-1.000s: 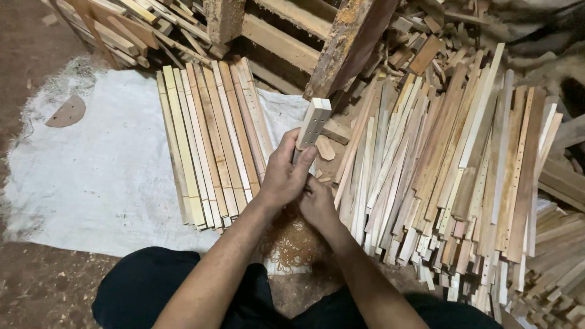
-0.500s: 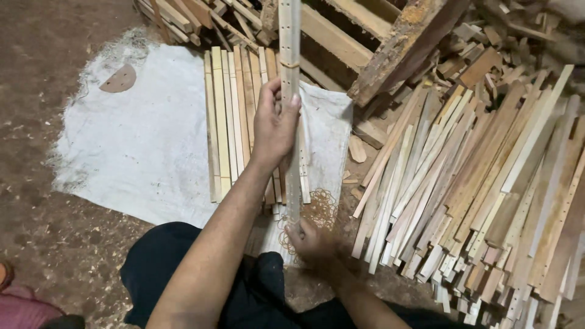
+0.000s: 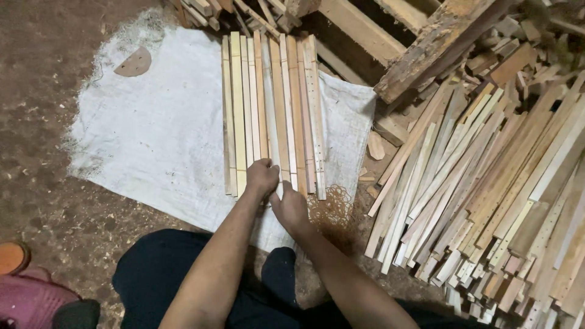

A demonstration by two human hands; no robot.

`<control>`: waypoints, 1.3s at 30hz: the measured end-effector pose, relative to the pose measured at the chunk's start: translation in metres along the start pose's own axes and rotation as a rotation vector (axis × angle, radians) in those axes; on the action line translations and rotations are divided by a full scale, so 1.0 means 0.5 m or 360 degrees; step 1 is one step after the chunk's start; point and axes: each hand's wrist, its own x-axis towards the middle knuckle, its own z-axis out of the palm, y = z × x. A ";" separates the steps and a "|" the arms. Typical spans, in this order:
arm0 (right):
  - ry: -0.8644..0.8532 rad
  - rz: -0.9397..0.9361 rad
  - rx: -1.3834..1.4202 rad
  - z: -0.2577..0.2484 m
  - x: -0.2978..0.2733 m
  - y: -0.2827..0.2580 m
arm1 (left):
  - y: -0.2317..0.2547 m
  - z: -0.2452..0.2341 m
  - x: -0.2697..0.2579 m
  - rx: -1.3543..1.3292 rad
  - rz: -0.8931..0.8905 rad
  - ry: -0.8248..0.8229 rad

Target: Sorting and stacking wooden slats on a workshop floor

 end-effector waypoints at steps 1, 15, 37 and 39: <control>-0.0013 0.0006 -0.0006 -0.001 0.008 -0.010 | -0.001 0.002 -0.003 -0.0004 -0.0014 -0.0005; -0.0158 0.0031 -0.0408 -0.007 0.111 -0.053 | 0.095 -0.073 -0.079 -0.0055 0.0014 0.0069; 0.0943 0.0715 0.0187 -0.163 -0.079 0.584 | 0.318 0.142 -0.292 -0.0108 0.0438 -0.0524; 0.0947 0.0813 0.0135 -0.156 -0.092 0.634 | 0.300 0.204 -0.264 -0.0074 0.0425 -0.0596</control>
